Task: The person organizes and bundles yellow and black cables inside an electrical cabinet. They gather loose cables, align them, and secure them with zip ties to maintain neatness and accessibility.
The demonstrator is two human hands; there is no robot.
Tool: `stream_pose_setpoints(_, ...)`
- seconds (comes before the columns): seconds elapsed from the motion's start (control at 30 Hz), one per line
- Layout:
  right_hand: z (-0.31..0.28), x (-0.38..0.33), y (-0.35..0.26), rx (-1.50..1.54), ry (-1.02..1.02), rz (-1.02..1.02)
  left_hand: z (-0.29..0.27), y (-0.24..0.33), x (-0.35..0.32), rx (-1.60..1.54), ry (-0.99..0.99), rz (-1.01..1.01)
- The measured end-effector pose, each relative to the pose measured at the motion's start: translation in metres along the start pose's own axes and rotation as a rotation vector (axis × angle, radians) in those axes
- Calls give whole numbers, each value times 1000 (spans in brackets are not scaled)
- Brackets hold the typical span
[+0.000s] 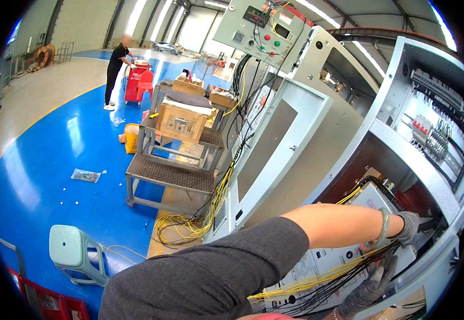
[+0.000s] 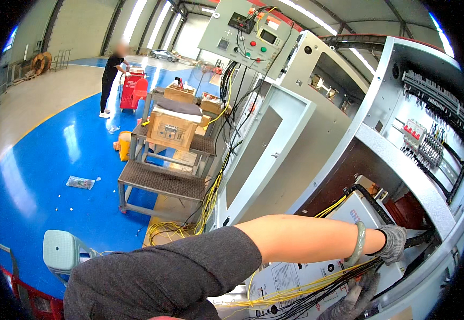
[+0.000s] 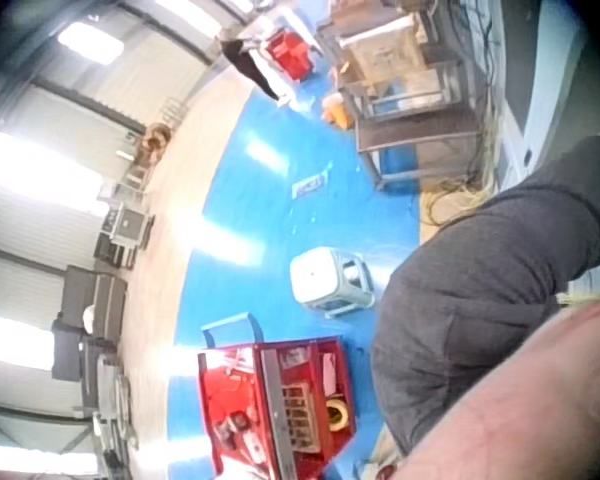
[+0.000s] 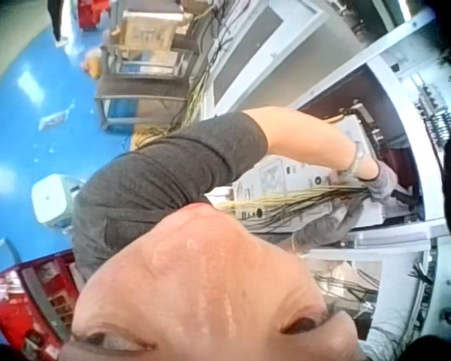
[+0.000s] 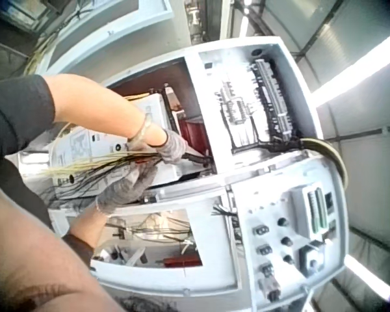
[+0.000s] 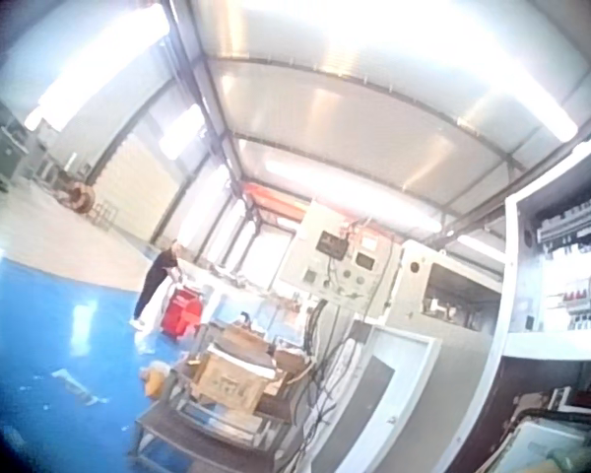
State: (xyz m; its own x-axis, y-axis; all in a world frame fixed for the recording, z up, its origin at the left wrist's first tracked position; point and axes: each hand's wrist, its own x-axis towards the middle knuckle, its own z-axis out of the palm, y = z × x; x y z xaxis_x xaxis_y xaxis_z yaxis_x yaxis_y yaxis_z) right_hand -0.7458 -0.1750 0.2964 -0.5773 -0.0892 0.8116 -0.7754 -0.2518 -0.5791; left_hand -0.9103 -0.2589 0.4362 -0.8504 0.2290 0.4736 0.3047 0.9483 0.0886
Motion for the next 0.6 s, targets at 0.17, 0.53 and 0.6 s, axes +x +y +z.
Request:
stream_pose_setpoints(0.17, -10, 20, -9, -160, -178, 40, -9, 10, -13, 6, -27, -46)
stream_pose_setpoints(0.53, 4, 40, 18, 151, -113, 353, -31, 24, -44, 19, -196, -90)
stream_pose_setpoints(0.6, 2, 41, -3, 134, -82, 359, -43, 37, -53, 15, -237, -119)
